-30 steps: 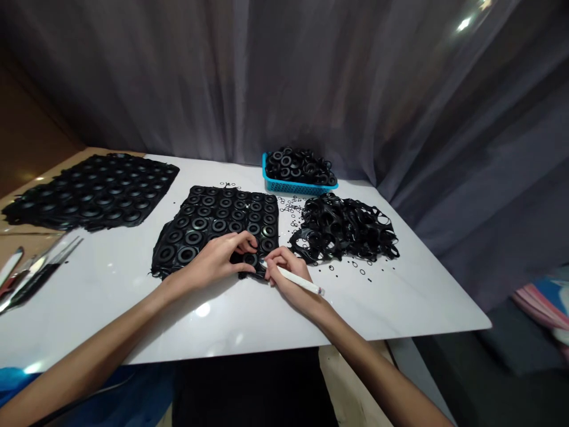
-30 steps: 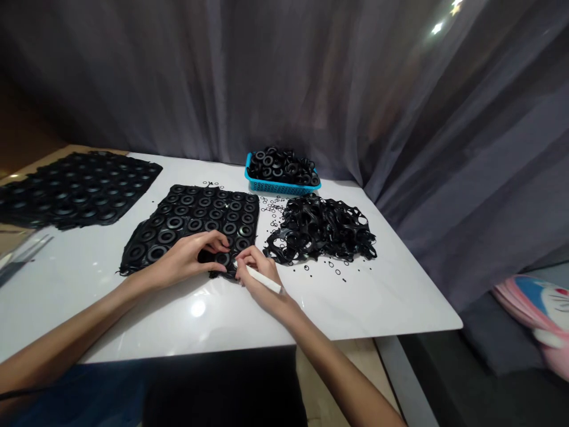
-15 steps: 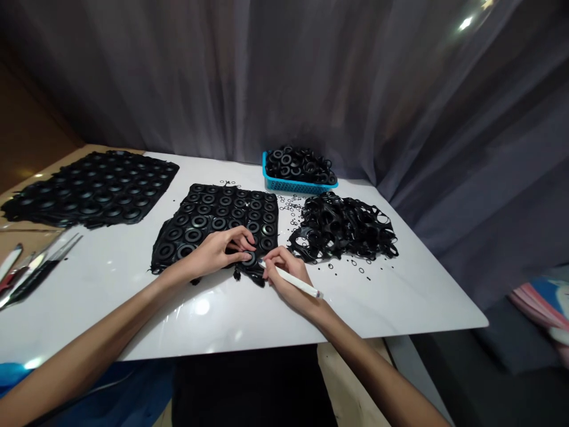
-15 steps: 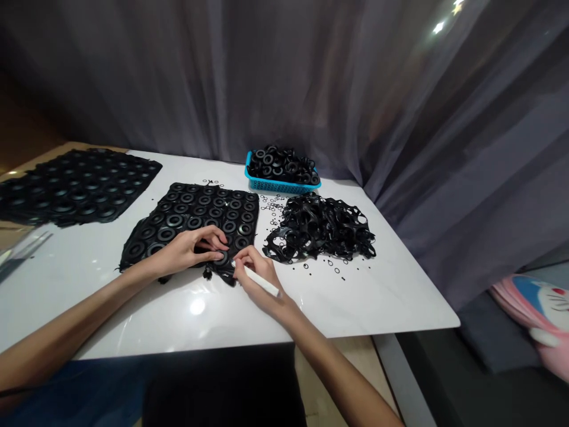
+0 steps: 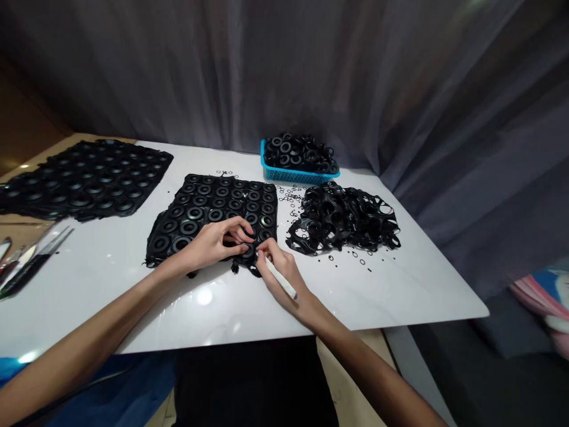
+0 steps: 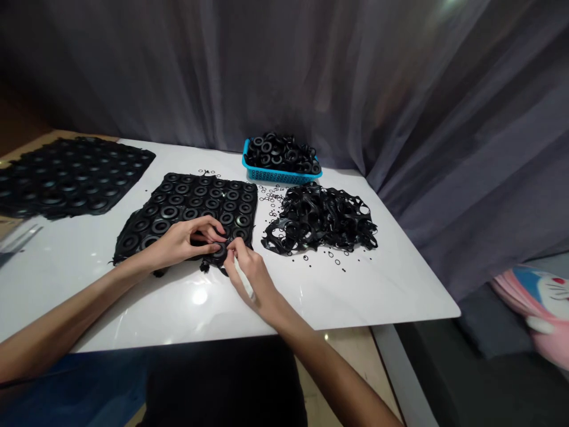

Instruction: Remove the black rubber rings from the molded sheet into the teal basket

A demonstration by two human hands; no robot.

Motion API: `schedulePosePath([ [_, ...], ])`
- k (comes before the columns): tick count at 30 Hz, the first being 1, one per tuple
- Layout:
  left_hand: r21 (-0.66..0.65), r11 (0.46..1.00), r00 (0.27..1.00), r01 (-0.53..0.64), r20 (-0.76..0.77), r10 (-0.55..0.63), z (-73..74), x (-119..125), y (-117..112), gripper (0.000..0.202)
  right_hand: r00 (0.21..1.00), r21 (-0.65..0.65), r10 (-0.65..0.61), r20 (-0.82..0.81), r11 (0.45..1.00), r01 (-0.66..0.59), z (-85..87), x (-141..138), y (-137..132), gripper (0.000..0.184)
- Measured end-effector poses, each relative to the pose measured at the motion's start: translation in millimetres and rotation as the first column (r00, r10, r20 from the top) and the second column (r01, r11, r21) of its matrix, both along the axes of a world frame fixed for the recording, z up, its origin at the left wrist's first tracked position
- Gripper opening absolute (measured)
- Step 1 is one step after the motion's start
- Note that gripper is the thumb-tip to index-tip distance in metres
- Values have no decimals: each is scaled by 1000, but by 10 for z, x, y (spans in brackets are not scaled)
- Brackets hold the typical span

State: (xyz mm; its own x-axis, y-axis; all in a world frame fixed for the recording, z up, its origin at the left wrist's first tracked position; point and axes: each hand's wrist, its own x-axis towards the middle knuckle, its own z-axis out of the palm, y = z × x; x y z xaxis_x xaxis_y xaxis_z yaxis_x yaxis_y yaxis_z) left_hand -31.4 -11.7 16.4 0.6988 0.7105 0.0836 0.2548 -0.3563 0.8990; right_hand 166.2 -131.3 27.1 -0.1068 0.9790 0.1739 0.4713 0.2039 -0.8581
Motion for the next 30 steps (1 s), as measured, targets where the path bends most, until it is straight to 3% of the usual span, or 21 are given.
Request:
schedulePosePath([
  [5,-2,1000,1000,-24,-8,24,-23,17,8,28,983,104,-84,165,992,68,-181,-100,112,11],
  [9,10,1000,1000,-4,-23,5,-12,15,1,24,902,190,-230,365,967,170,-405,-156,196,9],
  [12,15,1000,1000,5,-17,-5,0,2,-7,23,852,220,-299,430,950,223,-457,-149,207,11],
  [16,21,996,996,91,5,-91,18,-28,9,24,916,175,-257,307,962,211,-339,-94,162,9],
  [20,177,963,972,205,-149,-179,34,-63,22,33,975,107,-190,114,978,178,-187,-72,106,12],
  [23,253,947,967,200,-204,-150,16,-65,-40,35,977,110,-184,108,979,172,-131,-93,84,11],
  [30,363,920,980,150,-176,-91,-14,-60,-185,29,983,70,-177,53,982,173,-94,-80,77,11],
])
